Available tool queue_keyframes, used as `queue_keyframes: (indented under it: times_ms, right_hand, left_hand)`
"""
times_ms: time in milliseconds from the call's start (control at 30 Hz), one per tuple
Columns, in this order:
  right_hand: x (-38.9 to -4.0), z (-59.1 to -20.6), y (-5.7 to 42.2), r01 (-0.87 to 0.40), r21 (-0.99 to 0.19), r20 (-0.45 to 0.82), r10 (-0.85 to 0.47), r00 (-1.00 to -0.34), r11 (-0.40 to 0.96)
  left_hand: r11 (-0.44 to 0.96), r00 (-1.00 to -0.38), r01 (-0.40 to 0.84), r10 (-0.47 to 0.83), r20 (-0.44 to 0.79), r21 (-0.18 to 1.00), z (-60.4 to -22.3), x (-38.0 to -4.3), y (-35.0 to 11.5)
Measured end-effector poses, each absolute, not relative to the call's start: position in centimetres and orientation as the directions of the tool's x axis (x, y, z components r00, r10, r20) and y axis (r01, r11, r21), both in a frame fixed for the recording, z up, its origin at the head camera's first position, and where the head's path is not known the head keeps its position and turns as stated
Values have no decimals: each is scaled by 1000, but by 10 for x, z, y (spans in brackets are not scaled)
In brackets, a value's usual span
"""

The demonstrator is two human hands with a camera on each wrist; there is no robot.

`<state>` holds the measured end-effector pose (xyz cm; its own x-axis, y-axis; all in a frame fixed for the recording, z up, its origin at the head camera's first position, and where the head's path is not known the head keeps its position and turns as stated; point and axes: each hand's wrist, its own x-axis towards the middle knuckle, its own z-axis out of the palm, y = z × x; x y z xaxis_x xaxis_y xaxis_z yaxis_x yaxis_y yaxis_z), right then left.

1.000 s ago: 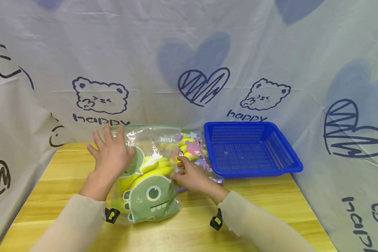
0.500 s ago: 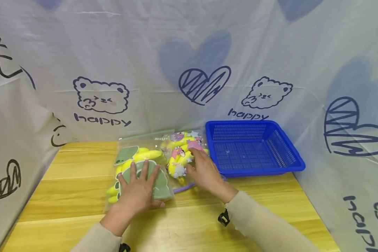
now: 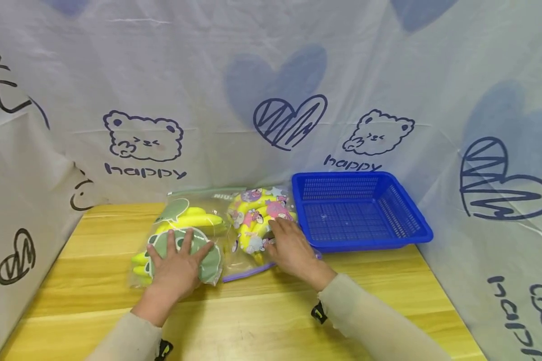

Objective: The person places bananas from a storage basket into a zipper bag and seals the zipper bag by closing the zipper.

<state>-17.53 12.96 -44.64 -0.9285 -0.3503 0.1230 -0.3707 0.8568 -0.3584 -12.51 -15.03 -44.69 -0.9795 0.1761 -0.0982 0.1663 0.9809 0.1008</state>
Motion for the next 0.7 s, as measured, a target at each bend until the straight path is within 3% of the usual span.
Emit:
queue_keyframes:
  times_ms: [400, 700]
  right_hand:
    - [-174, -455, 126, -376, -331, 56, -380, -924, 866]
    - [-177, -457, 129, -394, -284, 65, -392, -918, 874]
  left_hand:
    - [982, -988, -46, -18, -155, 184, -455, -115, -161]
    - [972, -992, 35, 63, -113, 232, -455, -130, -184]
